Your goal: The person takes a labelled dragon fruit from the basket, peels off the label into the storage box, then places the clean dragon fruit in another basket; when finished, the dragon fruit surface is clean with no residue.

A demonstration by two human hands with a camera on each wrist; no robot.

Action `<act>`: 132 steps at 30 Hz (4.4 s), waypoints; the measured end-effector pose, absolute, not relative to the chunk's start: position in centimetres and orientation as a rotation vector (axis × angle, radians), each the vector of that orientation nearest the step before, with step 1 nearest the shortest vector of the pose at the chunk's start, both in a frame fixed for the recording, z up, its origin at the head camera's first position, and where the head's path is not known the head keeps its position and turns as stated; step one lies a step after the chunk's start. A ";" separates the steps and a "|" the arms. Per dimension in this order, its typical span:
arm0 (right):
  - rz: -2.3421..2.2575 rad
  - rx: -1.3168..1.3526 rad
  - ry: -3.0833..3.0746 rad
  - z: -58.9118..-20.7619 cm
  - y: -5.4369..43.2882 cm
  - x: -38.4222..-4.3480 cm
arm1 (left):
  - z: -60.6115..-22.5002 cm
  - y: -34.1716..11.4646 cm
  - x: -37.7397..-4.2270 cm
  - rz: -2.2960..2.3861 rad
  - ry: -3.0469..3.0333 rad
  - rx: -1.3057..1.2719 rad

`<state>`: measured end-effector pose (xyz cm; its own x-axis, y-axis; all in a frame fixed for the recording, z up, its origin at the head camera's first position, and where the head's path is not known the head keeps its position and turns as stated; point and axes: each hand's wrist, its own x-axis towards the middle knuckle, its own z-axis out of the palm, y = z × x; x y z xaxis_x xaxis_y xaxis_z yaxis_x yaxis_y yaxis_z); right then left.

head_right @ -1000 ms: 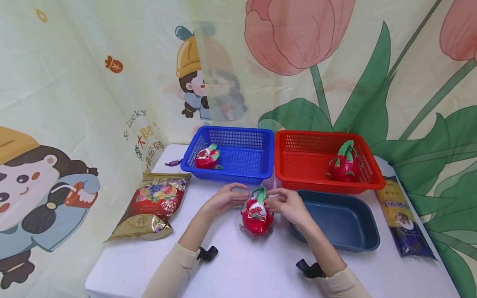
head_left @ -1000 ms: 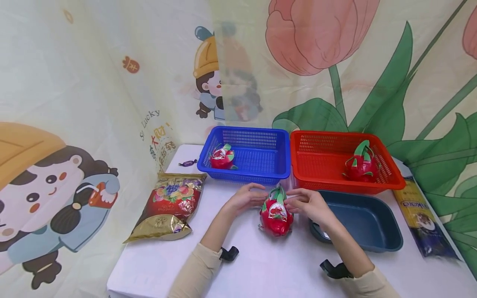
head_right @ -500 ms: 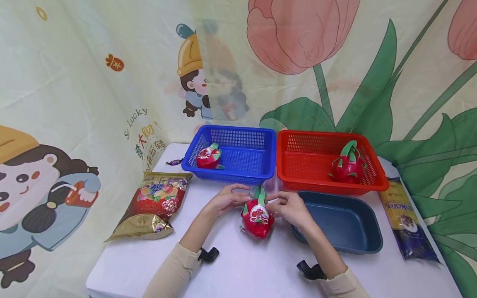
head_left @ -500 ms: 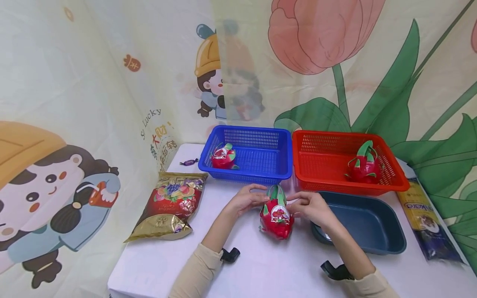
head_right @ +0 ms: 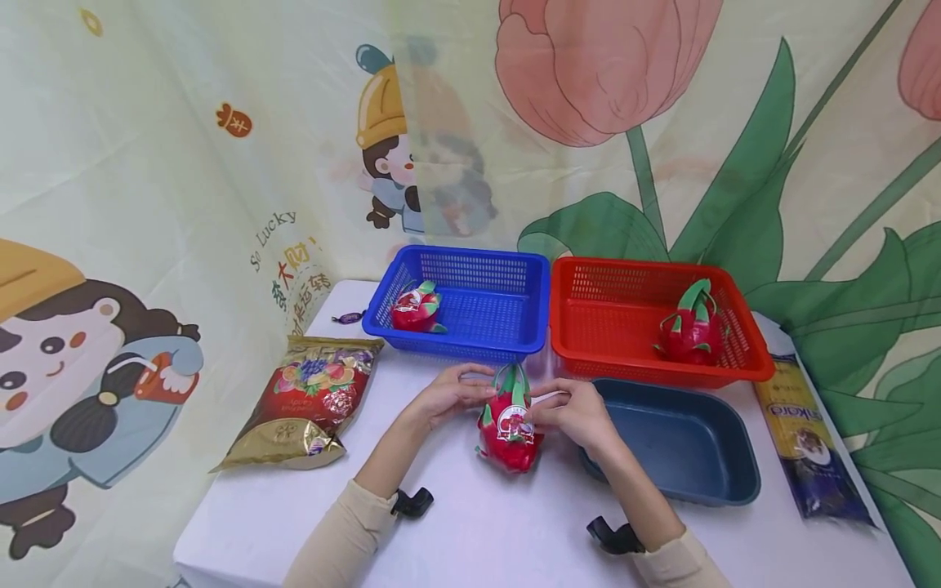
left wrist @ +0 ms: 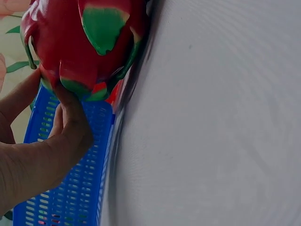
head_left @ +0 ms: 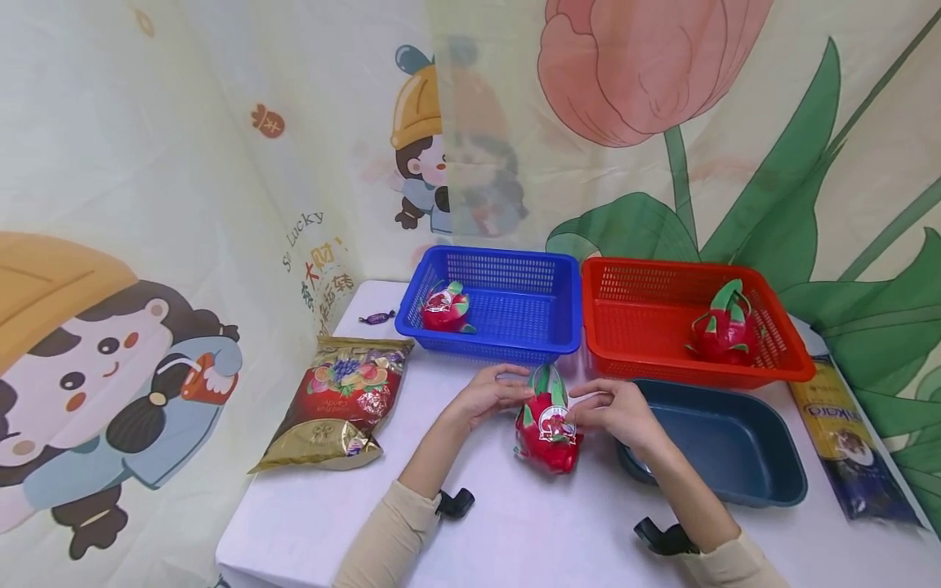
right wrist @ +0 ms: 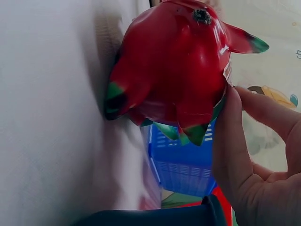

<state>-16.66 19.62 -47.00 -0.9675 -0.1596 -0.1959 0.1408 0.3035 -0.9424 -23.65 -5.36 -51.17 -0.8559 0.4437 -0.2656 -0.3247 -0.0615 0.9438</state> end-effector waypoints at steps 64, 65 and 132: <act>-2.023 0.048 1.811 -47.5 21.2 -17.5 | -51.4 -6.2 -23.8 1.951 1.836 0.089; -2.020 0.050 1.829 -47.3 21.4 -17.5 | -51.4 -6.3 -23.8 1.949 1.831 0.097; -1.516 0.257 2.253 -50.0 38.1 -16.1 | -51.6 -6.6 -24.0 2.023 1.705 0.173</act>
<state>-16.12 38.09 -50.04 -0.8988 -0.0739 -0.4321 0.3725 0.3912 -0.8416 -24.04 -6.55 -51.57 -0.8740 0.4385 -0.2092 -0.2805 -0.1038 0.9542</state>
